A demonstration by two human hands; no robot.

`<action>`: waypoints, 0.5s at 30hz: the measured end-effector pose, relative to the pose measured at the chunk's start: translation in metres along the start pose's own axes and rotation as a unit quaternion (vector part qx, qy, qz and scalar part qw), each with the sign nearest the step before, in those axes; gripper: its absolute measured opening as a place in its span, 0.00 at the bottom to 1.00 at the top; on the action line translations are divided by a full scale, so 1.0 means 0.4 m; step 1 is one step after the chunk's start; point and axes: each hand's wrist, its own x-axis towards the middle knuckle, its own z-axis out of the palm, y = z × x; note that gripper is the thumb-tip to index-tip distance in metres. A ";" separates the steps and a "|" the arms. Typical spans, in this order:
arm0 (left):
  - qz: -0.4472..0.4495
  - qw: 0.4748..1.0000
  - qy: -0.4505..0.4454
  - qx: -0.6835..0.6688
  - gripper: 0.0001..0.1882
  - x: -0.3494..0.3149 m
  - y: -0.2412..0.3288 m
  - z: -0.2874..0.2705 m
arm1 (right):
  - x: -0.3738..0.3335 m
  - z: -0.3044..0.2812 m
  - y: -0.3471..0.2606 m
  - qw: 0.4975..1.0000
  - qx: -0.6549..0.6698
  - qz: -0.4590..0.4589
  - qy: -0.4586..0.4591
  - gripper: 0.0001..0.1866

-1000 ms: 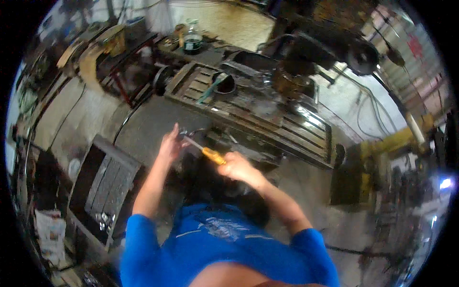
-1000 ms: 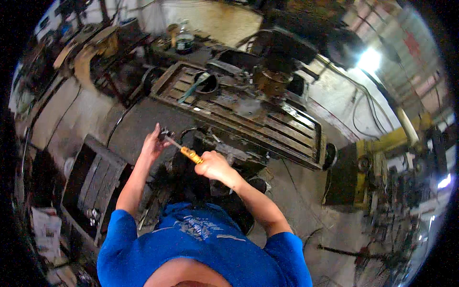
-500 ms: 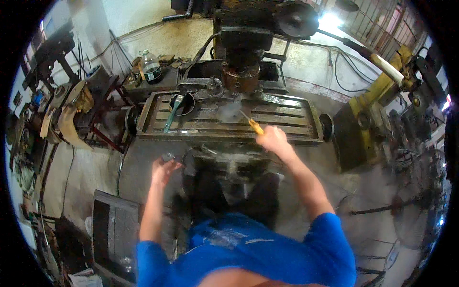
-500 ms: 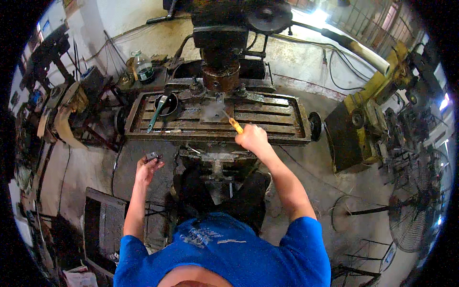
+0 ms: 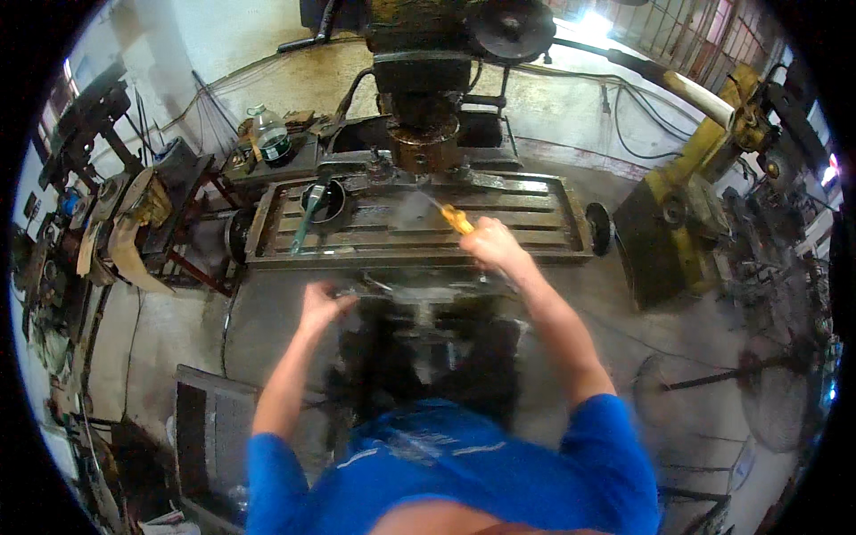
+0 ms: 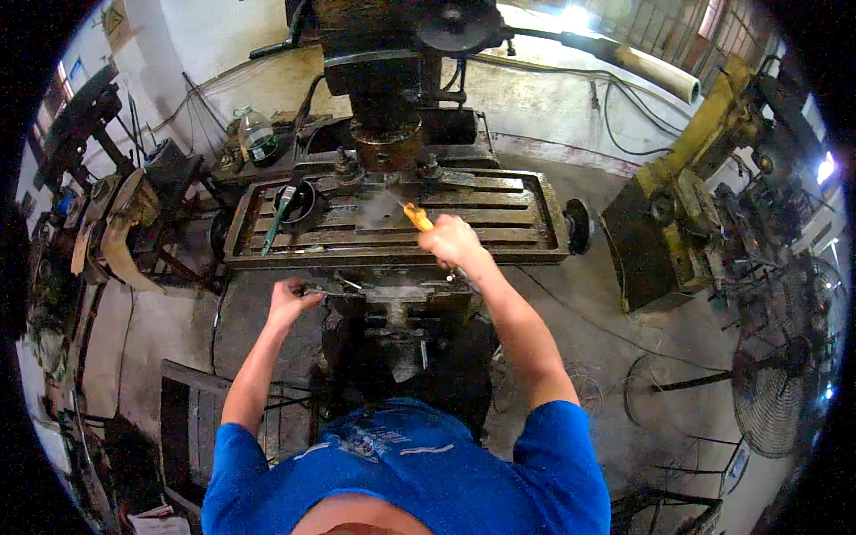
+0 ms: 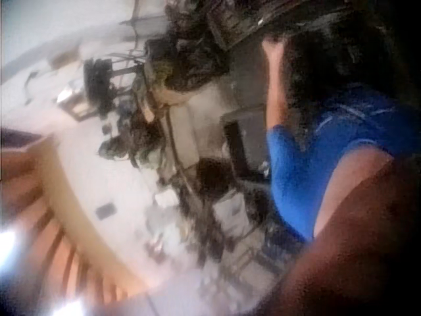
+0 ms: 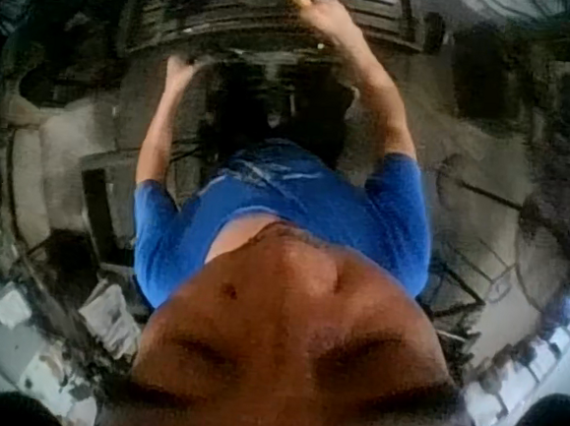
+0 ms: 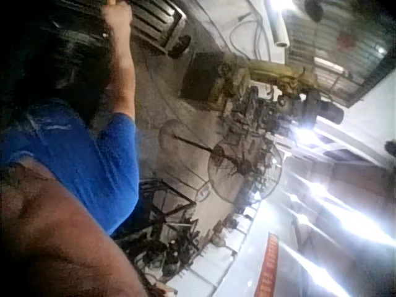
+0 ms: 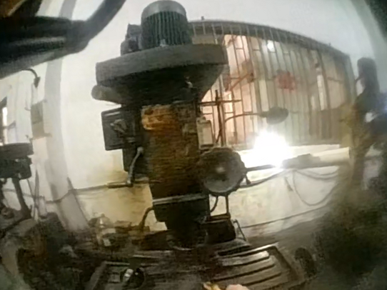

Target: The person repeatedly drills holes into small metal blocks using a drill press. They position each block under the drill, operate the machine, and then remove the finished piece to place it on a nearby surface before repeating the process with a new block.

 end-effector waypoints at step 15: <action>0.030 0.960 -0.028 -0.276 0.08 0.157 0.156 0.181 | -0.269 0.011 -0.002 0.973 0.165 0.058 -0.152 0.13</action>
